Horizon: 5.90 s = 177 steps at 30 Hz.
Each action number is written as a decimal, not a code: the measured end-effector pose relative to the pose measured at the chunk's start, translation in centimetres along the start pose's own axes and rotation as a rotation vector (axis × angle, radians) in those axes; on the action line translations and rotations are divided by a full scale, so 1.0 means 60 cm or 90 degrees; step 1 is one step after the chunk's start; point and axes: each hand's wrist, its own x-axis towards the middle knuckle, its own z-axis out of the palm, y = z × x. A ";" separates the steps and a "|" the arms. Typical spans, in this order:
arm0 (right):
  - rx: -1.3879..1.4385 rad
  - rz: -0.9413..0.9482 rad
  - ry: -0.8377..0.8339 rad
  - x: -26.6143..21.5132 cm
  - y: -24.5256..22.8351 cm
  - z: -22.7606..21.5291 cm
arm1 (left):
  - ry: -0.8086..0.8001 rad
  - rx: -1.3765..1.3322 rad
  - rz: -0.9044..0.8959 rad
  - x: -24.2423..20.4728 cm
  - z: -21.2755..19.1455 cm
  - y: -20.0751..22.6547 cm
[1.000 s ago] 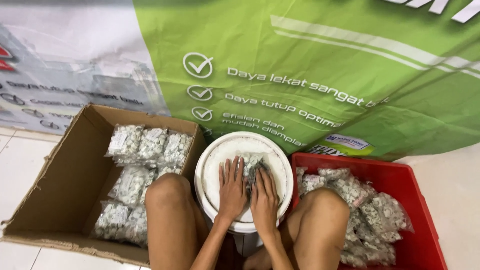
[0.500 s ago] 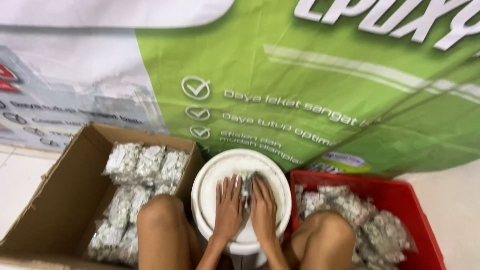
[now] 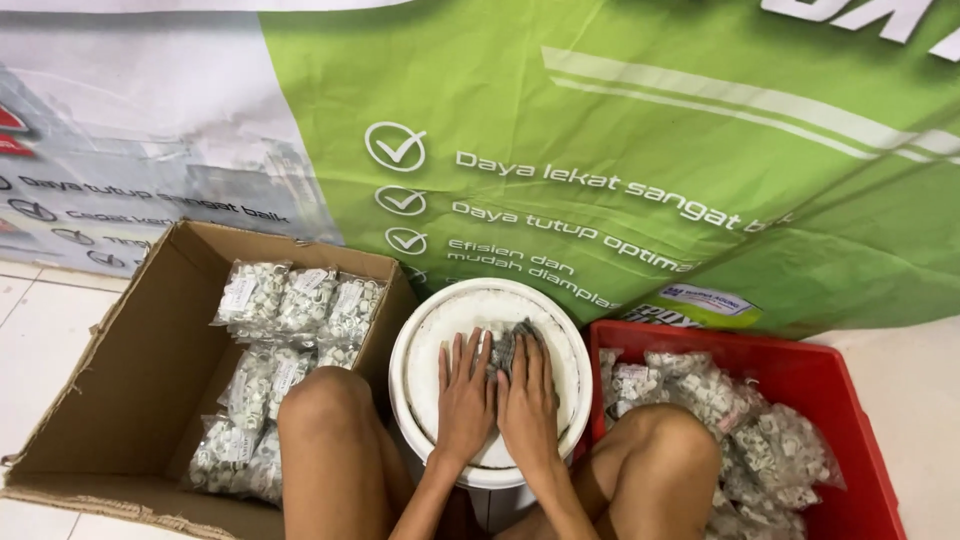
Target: The person sits on the floor and repeatedly rubs small plastic-wrapped bundles against the lid of a white bucket using a grey cloth. They transfer bundles from a red bin to a cardboard box, then return to rubbing more bundles on the bucket lid.
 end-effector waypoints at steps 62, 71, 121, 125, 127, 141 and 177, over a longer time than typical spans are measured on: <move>-0.012 0.054 0.027 0.078 0.024 0.034 | -0.137 -0.072 -0.127 0.015 -0.031 0.022; 0.004 0.010 0.080 -0.005 -0.013 -0.001 | -0.050 -0.078 -0.053 0.000 -0.028 0.021; 0.004 0.018 0.023 -0.057 -0.026 -0.022 | -0.120 -0.025 -0.099 0.005 -0.030 0.024; 0.077 0.018 -0.013 -0.067 -0.022 -0.028 | -0.019 -0.033 0.017 -0.003 -0.013 0.006; 0.080 0.020 -0.011 -0.064 -0.018 -0.023 | -0.014 -0.030 0.024 -0.004 -0.009 0.001; 0.063 -0.007 0.058 0.092 0.036 0.043 | 0.018 -0.005 0.054 -0.008 0.010 -0.013; 0.023 -0.032 0.090 -0.026 0.005 0.012 | 0.014 -0.061 0.046 -0.005 0.005 -0.014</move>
